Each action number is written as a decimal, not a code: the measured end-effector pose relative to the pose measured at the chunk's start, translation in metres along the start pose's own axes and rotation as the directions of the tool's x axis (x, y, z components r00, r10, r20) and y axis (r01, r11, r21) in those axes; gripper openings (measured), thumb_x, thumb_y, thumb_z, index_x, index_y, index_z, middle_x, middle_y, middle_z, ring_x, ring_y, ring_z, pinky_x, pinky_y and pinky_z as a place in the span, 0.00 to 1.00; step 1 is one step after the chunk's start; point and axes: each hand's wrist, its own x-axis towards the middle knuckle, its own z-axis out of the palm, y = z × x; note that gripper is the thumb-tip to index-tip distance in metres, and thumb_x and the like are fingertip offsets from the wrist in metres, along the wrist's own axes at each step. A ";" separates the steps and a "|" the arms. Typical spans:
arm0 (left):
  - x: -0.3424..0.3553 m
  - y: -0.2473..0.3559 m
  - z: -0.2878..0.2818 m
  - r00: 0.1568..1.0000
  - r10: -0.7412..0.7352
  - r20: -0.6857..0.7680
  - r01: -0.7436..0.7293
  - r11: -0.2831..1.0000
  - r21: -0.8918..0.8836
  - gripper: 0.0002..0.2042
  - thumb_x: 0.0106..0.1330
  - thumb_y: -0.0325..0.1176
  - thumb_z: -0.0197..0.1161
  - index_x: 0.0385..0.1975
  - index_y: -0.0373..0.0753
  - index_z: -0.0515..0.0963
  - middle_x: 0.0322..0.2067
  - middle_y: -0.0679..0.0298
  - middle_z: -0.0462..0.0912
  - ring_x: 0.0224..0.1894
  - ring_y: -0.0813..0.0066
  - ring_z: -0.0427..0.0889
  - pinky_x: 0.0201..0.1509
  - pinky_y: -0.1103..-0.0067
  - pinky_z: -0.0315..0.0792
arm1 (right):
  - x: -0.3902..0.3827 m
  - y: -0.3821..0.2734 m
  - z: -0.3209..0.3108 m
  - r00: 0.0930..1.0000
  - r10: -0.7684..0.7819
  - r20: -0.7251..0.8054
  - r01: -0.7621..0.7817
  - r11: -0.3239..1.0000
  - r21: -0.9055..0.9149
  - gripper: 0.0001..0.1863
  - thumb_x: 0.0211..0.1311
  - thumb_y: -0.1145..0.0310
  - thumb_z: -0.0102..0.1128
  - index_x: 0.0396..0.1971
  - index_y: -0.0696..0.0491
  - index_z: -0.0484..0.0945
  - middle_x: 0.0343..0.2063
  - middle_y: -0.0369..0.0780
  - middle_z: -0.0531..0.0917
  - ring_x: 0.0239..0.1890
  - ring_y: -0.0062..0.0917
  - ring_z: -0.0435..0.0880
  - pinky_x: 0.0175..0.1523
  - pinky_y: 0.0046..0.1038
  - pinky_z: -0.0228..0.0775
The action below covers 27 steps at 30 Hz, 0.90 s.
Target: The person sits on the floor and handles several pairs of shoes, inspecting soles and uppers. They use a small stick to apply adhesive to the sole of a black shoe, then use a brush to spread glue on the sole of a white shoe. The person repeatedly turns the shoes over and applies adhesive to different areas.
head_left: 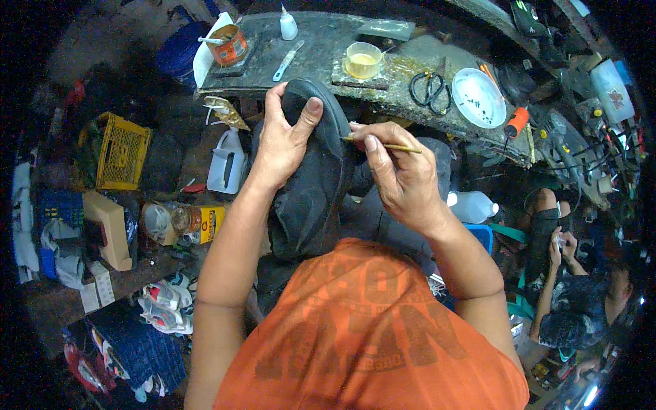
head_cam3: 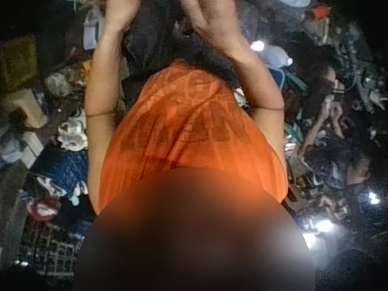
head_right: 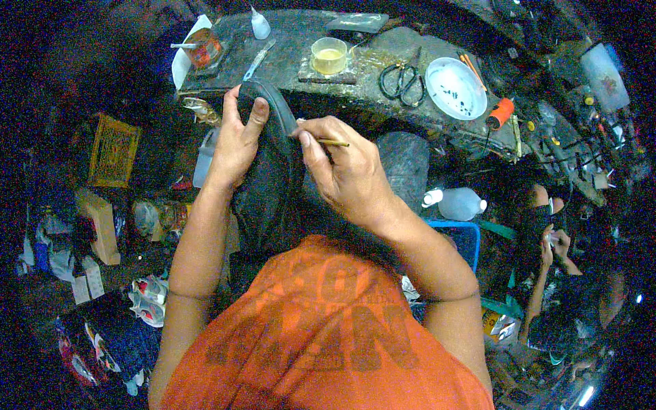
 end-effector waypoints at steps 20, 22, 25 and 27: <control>0.012 -0.010 -0.008 0.981 -0.190 -0.041 0.176 0.957 -0.230 0.45 0.63 0.66 0.64 0.67 0.35 0.59 0.57 0.52 0.75 0.60 0.63 0.74 0.66 0.67 0.67 | -0.021 0.014 0.016 0.993 0.116 0.003 -0.114 0.973 0.202 0.11 0.77 0.68 0.52 0.45 0.59 0.81 0.41 0.46 0.87 0.50 0.35 0.87 0.54 0.33 0.79; 0.022 -0.013 -0.014 0.958 -0.273 -0.087 0.229 0.912 -0.341 0.46 0.63 0.67 0.63 0.68 0.35 0.58 0.60 0.51 0.72 0.62 0.63 0.71 0.67 0.64 0.65 | -0.023 0.017 0.014 0.975 0.219 -0.039 -0.188 0.904 0.383 0.14 0.80 0.65 0.48 0.50 0.58 0.78 0.43 0.46 0.86 0.54 0.33 0.85 0.55 0.33 0.80; 0.030 -0.022 -0.026 0.928 -0.372 -0.031 0.332 0.859 -0.389 0.52 0.64 0.71 0.58 0.73 0.32 0.49 0.69 0.49 0.64 0.70 0.59 0.66 0.73 0.60 0.59 | -0.035 0.022 0.016 0.896 0.430 0.110 -0.419 0.736 0.532 0.19 0.80 0.59 0.46 0.59 0.56 0.74 0.52 0.47 0.83 0.56 0.32 0.83 0.58 0.34 0.80; 0.034 -0.031 -0.032 0.899 -0.438 -0.009 0.391 0.811 -0.435 0.45 0.67 0.69 0.55 0.69 0.34 0.61 0.64 0.53 0.73 0.64 0.62 0.75 0.70 0.62 0.67 | -0.048 0.025 0.026 0.778 0.551 0.303 -0.609 0.541 0.581 0.24 0.78 0.57 0.51 0.65 0.55 0.69 0.62 0.46 0.77 0.61 0.32 0.79 0.60 0.35 0.77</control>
